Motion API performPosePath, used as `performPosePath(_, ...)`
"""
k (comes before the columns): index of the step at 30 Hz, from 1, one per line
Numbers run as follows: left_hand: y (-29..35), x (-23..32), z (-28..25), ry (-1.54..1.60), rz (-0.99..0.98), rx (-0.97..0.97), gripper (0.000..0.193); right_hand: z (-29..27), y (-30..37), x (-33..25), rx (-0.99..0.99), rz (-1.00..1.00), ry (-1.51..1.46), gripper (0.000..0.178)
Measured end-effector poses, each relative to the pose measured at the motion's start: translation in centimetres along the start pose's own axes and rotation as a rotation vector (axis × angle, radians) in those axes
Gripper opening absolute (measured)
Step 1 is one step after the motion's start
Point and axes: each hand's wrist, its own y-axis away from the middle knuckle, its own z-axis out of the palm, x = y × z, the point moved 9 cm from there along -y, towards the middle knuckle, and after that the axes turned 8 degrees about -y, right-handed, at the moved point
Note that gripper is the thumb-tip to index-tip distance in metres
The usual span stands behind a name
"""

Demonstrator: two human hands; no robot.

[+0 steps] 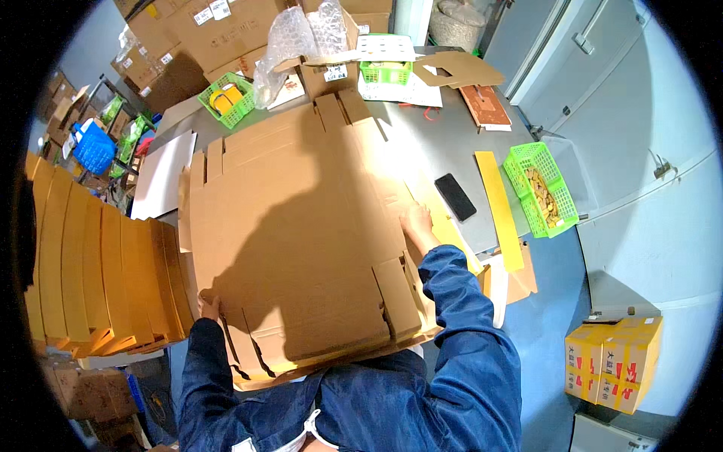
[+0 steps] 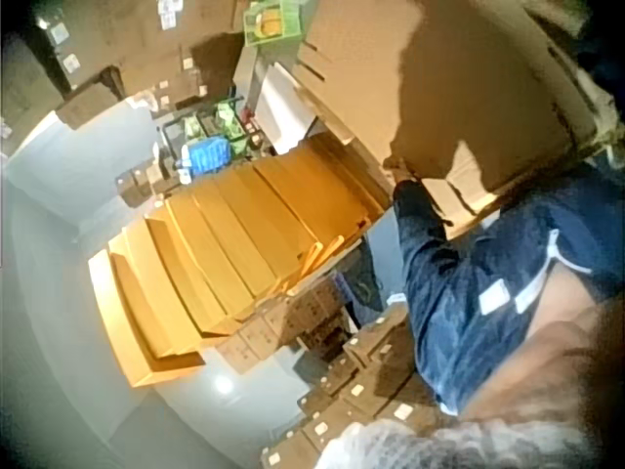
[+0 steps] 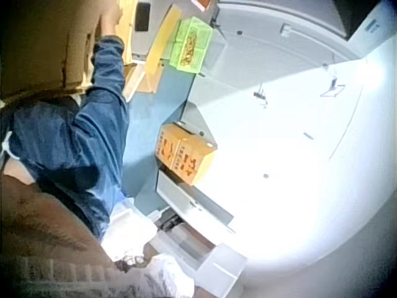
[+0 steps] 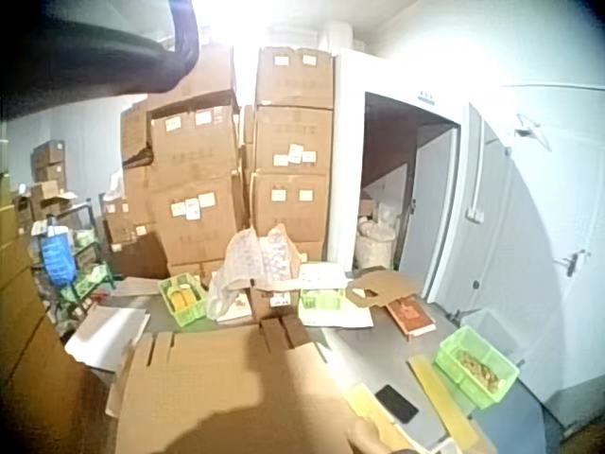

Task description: The person assembles a cardboard box by inserting yellow plastic dividers into a flat cardboard base. They place a white foam sheet inside, add more dividers to create a grid, and then fold the cardboard flaps to form the box walls. The process is repeated for a second box.

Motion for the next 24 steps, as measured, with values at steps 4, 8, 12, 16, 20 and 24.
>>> performPosePath(4,-2.5,-2.9,3.6,-0.028,-0.073,-0.103,0.091,0.0,-0.6,1.5,0.125,-0.092,0.021,0.027)
performPosePath(8,-3.1,-4.6,6.0,-0.014,-0.053,-0.064,0.090,-1.8,-0.6,1.4,0.129,-0.089,0.073,0.026)
performPosePath(12,-0.7,-2.0,5.8,0.583,0.101,-0.334,0.090,-5.9,1.0,-2.3,-0.001,0.157,-0.397,0.030)
performPosePath(16,0.2,-1.0,3.6,0.081,-0.123,-0.150,0.089,-5.5,-1.9,-2.2,-0.219,0.038,-0.571,0.046)
performPosePath(20,1.6,0.8,0.5,-0.008,-0.093,0.008,0.092,-2.5,-5.2,2.5,-0.268,-0.055,-0.321,0.041)
performPosePath(24,2.0,3.3,-1.2,-0.502,-0.003,0.152,0.090,0.6,-4.9,2.5,-0.383,0.033,-0.508,0.035)
